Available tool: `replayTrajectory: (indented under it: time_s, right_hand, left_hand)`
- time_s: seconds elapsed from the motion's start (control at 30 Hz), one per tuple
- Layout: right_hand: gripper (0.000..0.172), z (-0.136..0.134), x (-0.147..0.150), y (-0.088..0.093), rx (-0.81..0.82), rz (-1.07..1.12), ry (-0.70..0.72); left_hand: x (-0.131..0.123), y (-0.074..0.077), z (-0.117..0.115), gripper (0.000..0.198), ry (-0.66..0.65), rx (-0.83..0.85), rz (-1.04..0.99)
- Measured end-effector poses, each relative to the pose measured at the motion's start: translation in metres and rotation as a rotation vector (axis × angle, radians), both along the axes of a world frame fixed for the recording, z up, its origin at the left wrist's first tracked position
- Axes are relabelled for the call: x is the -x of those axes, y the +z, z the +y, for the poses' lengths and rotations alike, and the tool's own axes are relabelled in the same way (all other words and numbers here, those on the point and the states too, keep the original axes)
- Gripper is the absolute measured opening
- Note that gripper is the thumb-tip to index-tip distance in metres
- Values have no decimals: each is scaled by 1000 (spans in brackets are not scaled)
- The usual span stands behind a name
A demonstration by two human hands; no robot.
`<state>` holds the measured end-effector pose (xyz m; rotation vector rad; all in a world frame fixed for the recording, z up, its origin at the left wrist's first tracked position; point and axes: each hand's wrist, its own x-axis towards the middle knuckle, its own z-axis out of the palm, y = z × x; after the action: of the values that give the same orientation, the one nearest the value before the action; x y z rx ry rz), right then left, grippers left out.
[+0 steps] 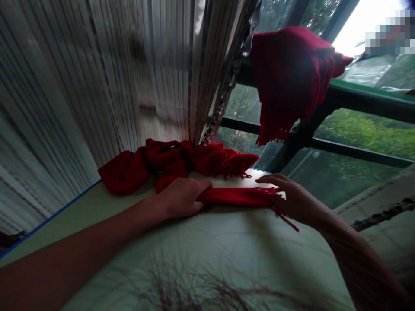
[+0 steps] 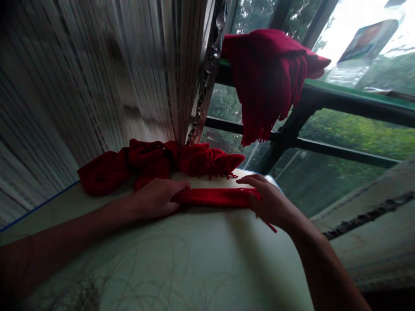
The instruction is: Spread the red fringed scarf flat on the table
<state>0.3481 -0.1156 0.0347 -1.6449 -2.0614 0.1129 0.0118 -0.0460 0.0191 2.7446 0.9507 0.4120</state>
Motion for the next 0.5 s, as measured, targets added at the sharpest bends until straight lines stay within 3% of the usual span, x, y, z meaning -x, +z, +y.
replayTrajectory:
  time_s: [0.1, 0.17, 0.27, 0.4, 0.5]
  right_hand:
    - [32, -12, 47, 14, -14, 149, 97]
    - [30, -22, 79, 19, 181, 281, 228]
    - [27, -34, 114, 19, 393, 327, 370]
    - [23, -32, 124, 8, 449, 302, 366]
    - [34, -22, 114, -4, 463, 449, 279]
  left_hand:
    - [-3, 3, -1, 22, 44, 76, -50]
    - [-4, 5, -2, 27, 62, 124, -110]
    - [-5, 5, -2, 28, -14, 183, -295]
    - [-6, 2, 0, 22, -101, 262, -571]
    - [-8, 4, -2, 18, -105, 268, -639]
